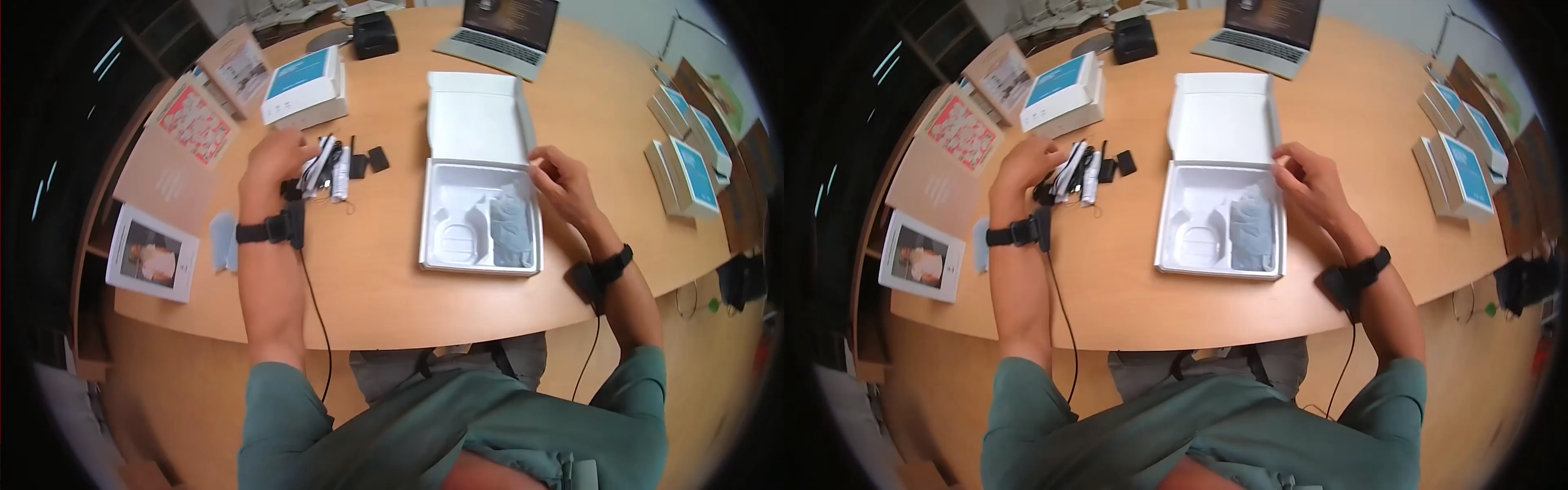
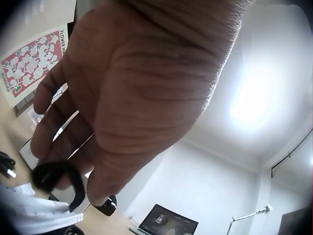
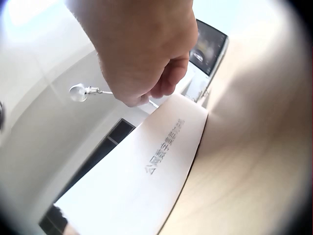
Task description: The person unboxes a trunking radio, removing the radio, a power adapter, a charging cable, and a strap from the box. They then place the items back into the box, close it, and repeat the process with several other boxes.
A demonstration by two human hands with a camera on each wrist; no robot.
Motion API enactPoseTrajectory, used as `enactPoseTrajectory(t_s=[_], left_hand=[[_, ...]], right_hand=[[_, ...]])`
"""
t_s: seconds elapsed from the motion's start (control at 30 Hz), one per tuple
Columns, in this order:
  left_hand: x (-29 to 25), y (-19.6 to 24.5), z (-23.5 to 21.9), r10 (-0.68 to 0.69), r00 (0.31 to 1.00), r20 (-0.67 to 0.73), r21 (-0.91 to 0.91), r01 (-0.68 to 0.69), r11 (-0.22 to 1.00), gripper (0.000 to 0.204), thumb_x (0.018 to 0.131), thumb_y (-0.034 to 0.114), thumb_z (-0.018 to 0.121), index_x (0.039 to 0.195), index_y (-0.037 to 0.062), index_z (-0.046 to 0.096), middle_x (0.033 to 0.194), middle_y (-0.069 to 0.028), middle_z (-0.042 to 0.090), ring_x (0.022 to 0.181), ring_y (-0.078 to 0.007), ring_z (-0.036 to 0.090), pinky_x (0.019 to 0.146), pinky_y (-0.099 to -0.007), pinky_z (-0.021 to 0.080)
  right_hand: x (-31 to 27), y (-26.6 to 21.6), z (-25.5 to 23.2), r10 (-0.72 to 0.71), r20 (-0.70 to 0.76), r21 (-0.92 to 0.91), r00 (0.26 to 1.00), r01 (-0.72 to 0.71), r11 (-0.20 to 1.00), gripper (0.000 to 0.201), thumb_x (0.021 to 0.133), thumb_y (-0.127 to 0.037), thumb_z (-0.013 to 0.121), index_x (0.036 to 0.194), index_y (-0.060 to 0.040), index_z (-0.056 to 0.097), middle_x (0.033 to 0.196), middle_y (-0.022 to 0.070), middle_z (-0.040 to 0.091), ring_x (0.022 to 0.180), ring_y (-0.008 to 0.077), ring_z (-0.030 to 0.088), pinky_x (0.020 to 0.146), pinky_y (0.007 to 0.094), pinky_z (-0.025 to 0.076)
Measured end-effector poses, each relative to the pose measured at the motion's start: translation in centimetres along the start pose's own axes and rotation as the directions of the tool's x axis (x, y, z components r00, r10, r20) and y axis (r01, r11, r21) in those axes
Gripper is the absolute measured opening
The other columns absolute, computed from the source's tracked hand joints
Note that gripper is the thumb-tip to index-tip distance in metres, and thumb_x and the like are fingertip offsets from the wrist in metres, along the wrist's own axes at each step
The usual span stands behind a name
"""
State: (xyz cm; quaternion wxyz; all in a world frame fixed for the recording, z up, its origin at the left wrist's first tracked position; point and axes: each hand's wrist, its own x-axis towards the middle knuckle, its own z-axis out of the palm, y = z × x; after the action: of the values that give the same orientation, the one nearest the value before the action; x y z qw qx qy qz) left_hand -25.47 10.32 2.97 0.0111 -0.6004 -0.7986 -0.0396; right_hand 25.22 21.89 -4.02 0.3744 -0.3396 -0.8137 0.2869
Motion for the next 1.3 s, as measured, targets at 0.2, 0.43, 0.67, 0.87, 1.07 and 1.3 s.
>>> enactPoseTrajectory(t_s=[0.2, 0.43, 0.67, 0.87, 1.07, 1.3], left_hand=[[-4.4, 11.9, -3.9, 0.202, 0.976, -0.082, -0.393, -0.218, 0.893, 0.031, 0.099, 0.019, 0.075, 0.123, -0.0015, 0.075, 0.100, -0.0153, 0.081, 0.091, -0.0293, 0.077, 0.081, -0.0395, 0.058], [-8.2, 22.2, -1.4, 0.710, 0.701, 0.067, -0.545, -0.571, 0.615, 0.038, 0.099, 0.017, 0.078, 0.133, 0.0030, 0.072, 0.116, -0.0144, 0.079, 0.108, -0.0282, 0.075, 0.092, -0.0384, 0.058], [-5.9, 27.5, 1.2, 0.707, 0.674, 0.215, -0.390, -0.604, 0.695, 0.049, 0.099, 0.034, 0.078, 0.134, 0.0007, 0.071, 0.121, -0.0230, 0.075, 0.117, -0.0412, 0.065, 0.103, -0.0476, 0.052], [-7.0, 29.1, 0.8, 0.643, 0.746, 0.171, -0.228, -0.605, 0.763, 0.050, 0.092, 0.039, 0.088, 0.119, 0.0006, 0.069, 0.120, -0.0193, 0.073, 0.114, -0.0348, 0.063, 0.099, -0.0448, 0.051], [-10.9, 30.1, 0.5, 0.573, 0.816, 0.071, -0.573, -0.437, 0.693, 0.052, 0.089, 0.027, 0.090, 0.121, 0.0026, 0.057, 0.100, -0.0207, 0.066, 0.089, -0.0385, 0.063, 0.081, -0.0460, 0.051], [-11.7, 28.5, 4.0, 0.656, 0.736, -0.165, -0.508, -0.634, 0.583, 0.078, 0.090, 0.031, 0.090, 0.152, 0.0014, 0.052, 0.131, -0.0271, 0.069, 0.117, -0.0407, 0.071, 0.100, -0.0439, 0.056]], right_hand=[[-0.1, 1.0, -0.4, 0.053, 0.109, 0.278, 0.993, -0.082, 0.957, 0.032, 0.105, -0.016, 0.074, 0.134, -0.0032, 0.072, 0.100, 0.0012, 0.063, 0.085, 0.0091, 0.057, 0.078, 0.0260, 0.051], [-1.0, 1.8, 0.1, 0.040, 0.220, 0.263, 0.975, -0.099, 0.960, 0.038, 0.108, -0.015, 0.069, 0.144, -0.0029, 0.068, 0.101, 0.0039, 0.066, 0.088, 0.0119, 0.060, 0.078, 0.0281, 0.052], [-1.0, 3.4, 2.5, -0.087, 0.058, 0.181, 0.994, 0.075, 0.981, 0.035, 0.111, -0.018, 0.062, 0.141, -0.0012, 0.068, 0.114, 0.0175, 0.076, 0.102, 0.0273, 0.071, 0.092, 0.0376, 0.057], [-1.4, 2.6, 2.3, -0.061, 0.009, 0.047, 0.998, 0.061, 0.997, 0.038, 0.114, -0.028, 0.055, 0.139, -0.0029, 0.068, 0.128, 0.0233, 0.075, 0.116, 0.0433, 0.071, 0.101, 0.0468, 0.056], [-1.3, 2.3, 2.0, -0.053, 0.028, 0.001, 0.998, 0.053, 0.999, 0.038, 0.114, -0.029, 0.055, 0.137, -0.0032, 0.069, 0.125, 0.0236, 0.076, 0.114, 0.0446, 0.071, 0.098, 0.0490, 0.057], [-1.2, 2.7, 2.4, -0.046, 0.004, 0.029, 0.999, 0.046, 0.999, 0.035, 0.111, -0.020, 0.059, 0.137, -0.0004, 0.070, 0.131, 0.0255, 0.075, 0.122, 0.0432, 0.072, 0.106, 0.0467, 0.056]])
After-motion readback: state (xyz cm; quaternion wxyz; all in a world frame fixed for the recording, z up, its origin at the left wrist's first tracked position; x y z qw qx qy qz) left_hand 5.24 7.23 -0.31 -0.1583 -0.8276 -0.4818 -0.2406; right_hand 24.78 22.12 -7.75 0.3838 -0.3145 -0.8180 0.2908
